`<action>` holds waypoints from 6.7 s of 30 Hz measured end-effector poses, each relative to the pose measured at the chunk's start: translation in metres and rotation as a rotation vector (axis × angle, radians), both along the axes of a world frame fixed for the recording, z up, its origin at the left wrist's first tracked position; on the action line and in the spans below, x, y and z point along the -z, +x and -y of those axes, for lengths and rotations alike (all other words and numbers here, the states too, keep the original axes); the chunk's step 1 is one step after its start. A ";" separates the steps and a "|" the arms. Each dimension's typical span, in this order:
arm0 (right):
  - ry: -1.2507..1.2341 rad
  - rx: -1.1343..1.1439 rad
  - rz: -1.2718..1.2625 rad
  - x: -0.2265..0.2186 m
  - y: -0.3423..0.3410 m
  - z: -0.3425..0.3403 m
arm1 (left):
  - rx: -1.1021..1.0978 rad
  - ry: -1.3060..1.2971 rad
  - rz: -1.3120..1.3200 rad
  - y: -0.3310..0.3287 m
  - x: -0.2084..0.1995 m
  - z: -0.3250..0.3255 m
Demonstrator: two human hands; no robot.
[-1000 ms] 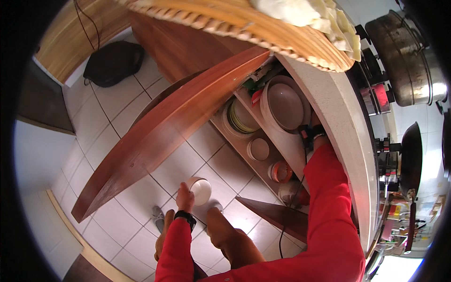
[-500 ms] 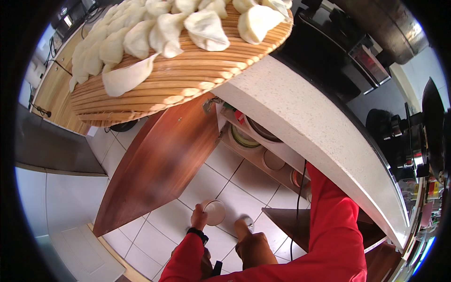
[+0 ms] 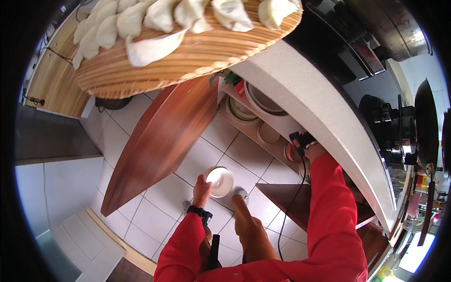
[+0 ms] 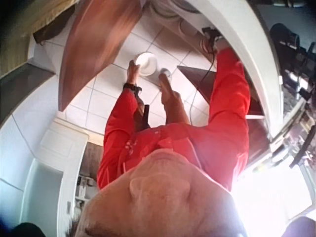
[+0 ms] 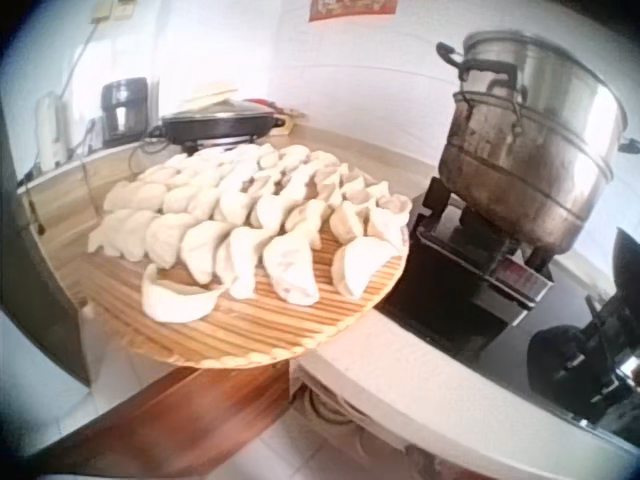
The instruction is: The person washes a white bowl and a metal bowl in the kitchen sink, then wipes the countertop with a cloth. They rinse a cloth in the sink, wring it out, and hang it on a balcony railing.
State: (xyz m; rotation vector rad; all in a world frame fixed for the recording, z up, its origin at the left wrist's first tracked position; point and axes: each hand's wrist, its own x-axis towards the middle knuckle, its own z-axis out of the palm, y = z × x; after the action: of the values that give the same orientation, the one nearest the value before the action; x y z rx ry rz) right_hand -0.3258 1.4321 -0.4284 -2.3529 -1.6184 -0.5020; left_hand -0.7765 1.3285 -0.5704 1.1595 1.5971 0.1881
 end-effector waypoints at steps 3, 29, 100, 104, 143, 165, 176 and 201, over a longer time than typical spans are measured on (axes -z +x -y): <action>0.098 -0.082 -0.001 -0.011 -0.054 0.020 | -0.120 -0.005 0.158 0.004 -0.018 -0.001; -0.513 0.153 -1.477 -0.085 -0.176 0.089 | -0.037 -0.158 0.607 0.087 -0.225 -0.088; 0.077 -0.010 -1.332 -0.036 -0.107 -0.021 | -0.516 -0.329 -0.348 -0.356 -0.158 0.232; -0.107 0.246 -1.400 -0.058 -0.128 0.014 | -0.433 -0.281 -0.367 -0.362 -0.174 0.214; 0.958 1.279 -1.638 -0.102 -0.517 1.069 | 0.394 0.138 -0.145 0.054 -0.311 0.094; 1.007 1.628 -1.545 -0.049 -0.434 1.169 | -0.060 -0.055 0.118 0.240 -0.313 0.248; 1.228 1.604 -1.214 -0.190 -0.222 1.207 | 1.133 -0.018 -0.041 0.444 -0.307 0.374; 0.069 1.588 -0.497 -0.391 0.115 1.425 | 1.586 0.500 0.509 0.648 -0.454 0.775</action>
State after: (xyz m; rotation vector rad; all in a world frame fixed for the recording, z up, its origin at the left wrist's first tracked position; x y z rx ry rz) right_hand -0.2110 0.0071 -0.0369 -2.8470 0.6691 -0.1183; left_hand -0.1289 0.5537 -0.1168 2.1938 -0.1145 -0.1797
